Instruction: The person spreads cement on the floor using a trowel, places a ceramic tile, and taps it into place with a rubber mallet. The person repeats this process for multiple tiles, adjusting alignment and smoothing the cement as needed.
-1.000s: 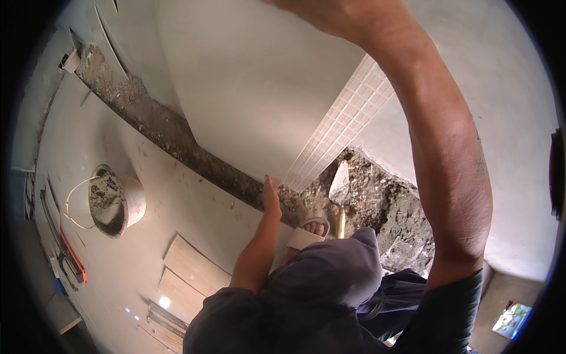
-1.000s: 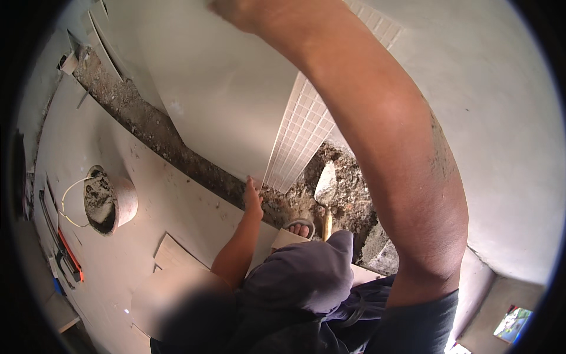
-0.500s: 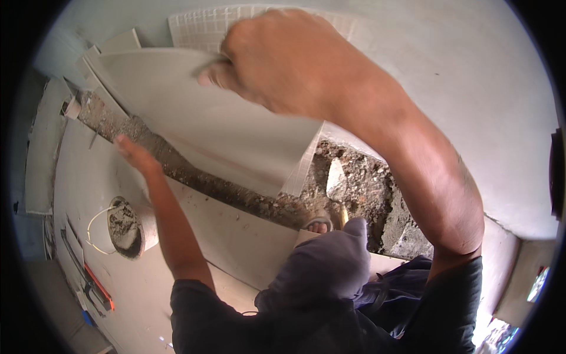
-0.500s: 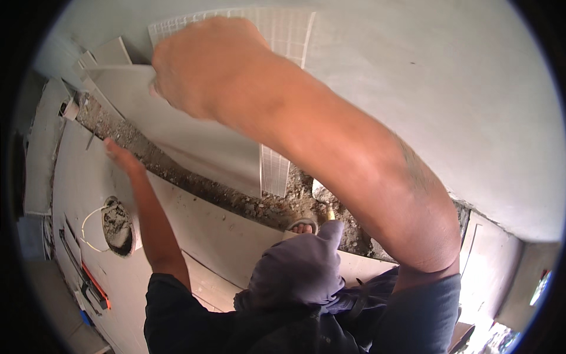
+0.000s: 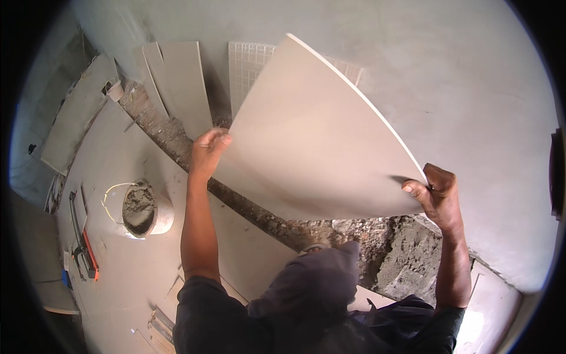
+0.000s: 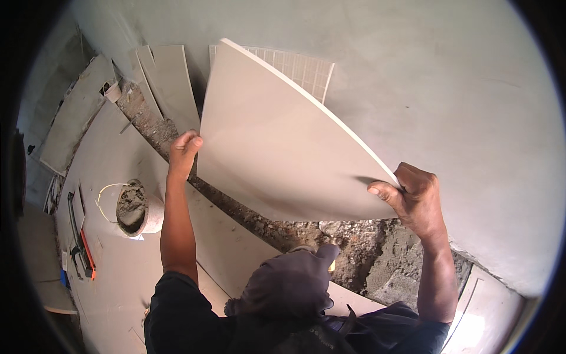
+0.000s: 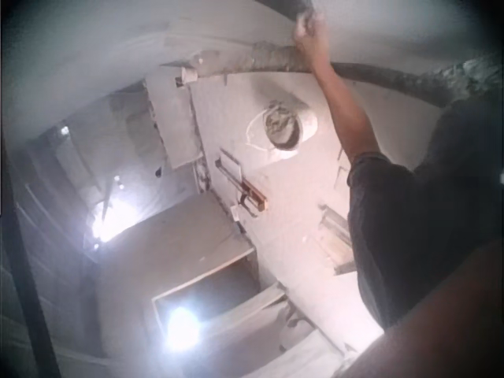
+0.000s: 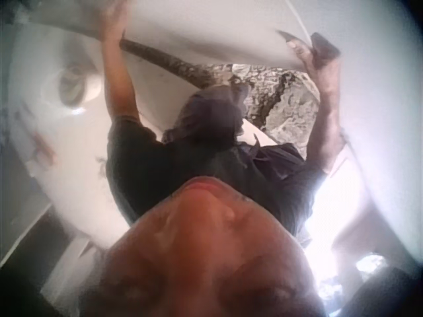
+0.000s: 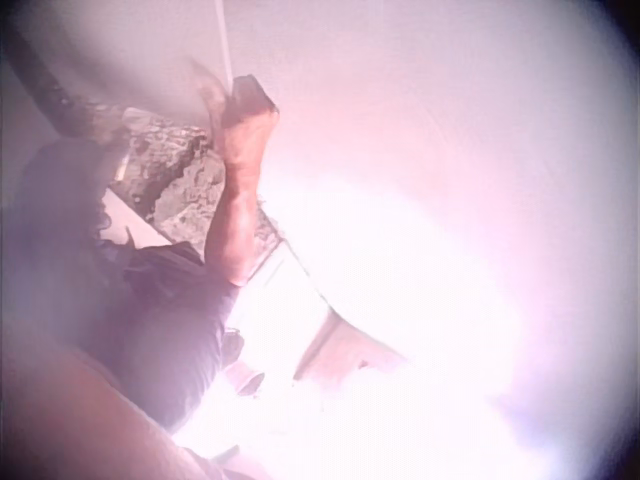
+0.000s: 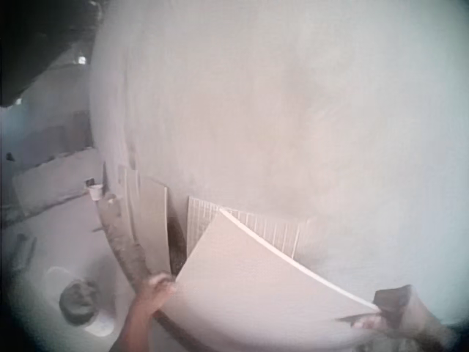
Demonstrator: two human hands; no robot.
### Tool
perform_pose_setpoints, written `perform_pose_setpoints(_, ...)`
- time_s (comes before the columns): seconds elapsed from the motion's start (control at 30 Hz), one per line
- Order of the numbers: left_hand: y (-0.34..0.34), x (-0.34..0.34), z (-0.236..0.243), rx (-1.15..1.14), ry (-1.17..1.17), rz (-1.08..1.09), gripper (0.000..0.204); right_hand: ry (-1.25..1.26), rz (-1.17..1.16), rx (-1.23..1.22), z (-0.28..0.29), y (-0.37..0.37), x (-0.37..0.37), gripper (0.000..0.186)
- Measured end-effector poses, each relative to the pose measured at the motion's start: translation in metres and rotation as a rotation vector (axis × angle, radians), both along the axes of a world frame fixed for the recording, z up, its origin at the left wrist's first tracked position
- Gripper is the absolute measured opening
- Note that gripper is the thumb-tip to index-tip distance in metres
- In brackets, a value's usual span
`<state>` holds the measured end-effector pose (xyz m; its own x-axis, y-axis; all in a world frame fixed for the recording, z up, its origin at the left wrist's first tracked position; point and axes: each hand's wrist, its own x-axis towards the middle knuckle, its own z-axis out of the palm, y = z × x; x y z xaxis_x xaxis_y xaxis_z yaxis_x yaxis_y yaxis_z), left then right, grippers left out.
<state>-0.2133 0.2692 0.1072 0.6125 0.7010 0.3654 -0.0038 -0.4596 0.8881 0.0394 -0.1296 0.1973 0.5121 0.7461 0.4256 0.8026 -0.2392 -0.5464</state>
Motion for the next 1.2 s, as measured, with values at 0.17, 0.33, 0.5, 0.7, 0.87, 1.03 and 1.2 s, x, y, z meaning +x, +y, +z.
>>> perform_pose_setpoints(0.17,-0.046,0.011,0.023,0.116,0.108,-0.098,0.022,0.056,-0.083,-0.018,-0.030,-0.052,0.019,0.055)
perform_pose_setpoints(0.33,-0.095,0.018,0.037,0.222,0.119,-0.190,0.020,0.084,-0.197,-0.073,-0.052,-0.091,0.021,0.046)
perform_pose_setpoints(0.5,-0.143,0.020,0.041,0.344,0.049,-0.227,0.015,0.198,-0.285,-0.035,-0.080,-0.121,0.021,0.038)
perform_pose_setpoints(0.7,-0.160,0.002,0.033,0.415,0.050,-0.377,0.015,0.211,-0.388,-0.227,-0.094,-0.150,0.027,0.035)
perform_pose_setpoints(0.87,-0.055,-0.104,-0.057,0.017,-0.221,0.339,0.059,0.297,-0.105,-0.050,-0.100,-0.175,0.015,0.027)
perform_pose_setpoints(1.03,0.005,-0.172,-0.243,-0.469,0.121,0.937,0.044,0.145,-0.101,-0.150,-0.112,-0.194,0.015,0.046)
perform_pose_setpoints(1.2,-0.085,-0.154,-0.299,-0.765,0.093,0.323,0.039,0.150,-0.180,-0.198,-0.118,-0.206,0.010,0.047)
